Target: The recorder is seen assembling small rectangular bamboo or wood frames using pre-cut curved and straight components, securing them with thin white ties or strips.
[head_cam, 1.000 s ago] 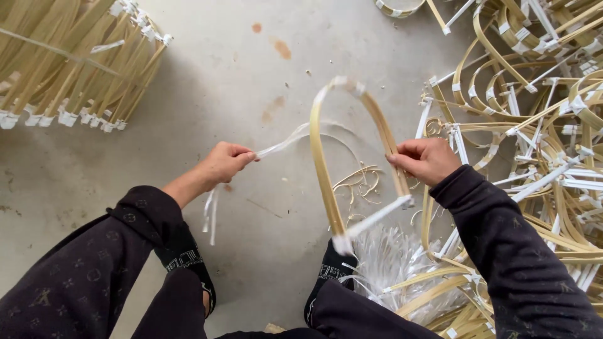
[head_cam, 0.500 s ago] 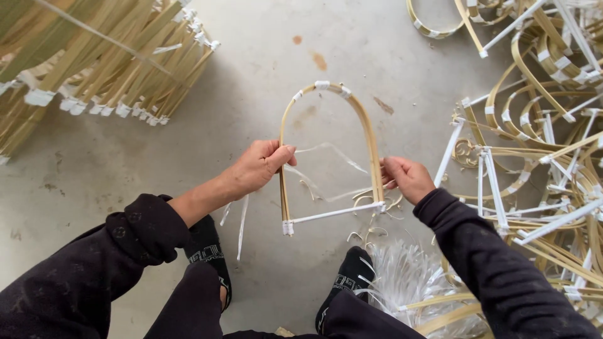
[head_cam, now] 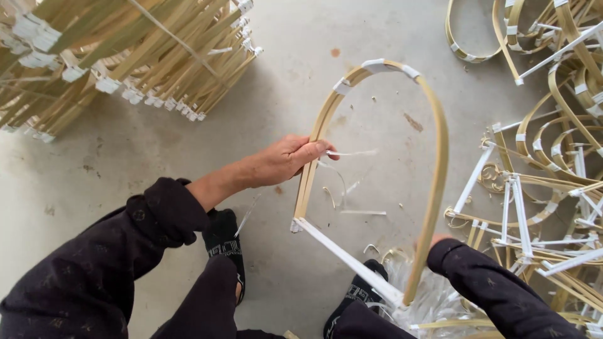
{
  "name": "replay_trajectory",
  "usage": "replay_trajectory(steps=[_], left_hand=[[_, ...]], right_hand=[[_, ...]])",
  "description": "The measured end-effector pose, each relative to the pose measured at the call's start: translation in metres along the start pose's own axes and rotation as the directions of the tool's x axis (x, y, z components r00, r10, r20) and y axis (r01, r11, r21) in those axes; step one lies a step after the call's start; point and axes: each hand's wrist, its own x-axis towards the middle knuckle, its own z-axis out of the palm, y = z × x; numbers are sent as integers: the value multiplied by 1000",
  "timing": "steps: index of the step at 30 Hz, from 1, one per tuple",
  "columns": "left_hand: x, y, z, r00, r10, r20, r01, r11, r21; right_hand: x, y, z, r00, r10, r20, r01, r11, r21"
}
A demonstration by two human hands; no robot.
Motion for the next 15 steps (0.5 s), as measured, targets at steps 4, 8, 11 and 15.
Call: replay_trajectory(steps=[4, 8, 11, 15], left_hand=[[6, -3, 15, 999, -10, 37, 9, 1000, 30], [9, 3, 26, 998, -2, 57, -3, 997, 81], [7, -13, 25, 998, 23, 60, -28, 997, 76], [8, -25, 16, 997, 52, 60, -54, 998, 45]], right_hand=[[-72, -110, -140, 732, -323, -600, 426, 904, 33], [-68, -174, -178, 186, -590, -785, 601, 701, -384], [-43, -163, -145, 689, -570, -448, 508, 820, -263], [71, -2, 19, 985, -159, -70, 156, 987, -47]])
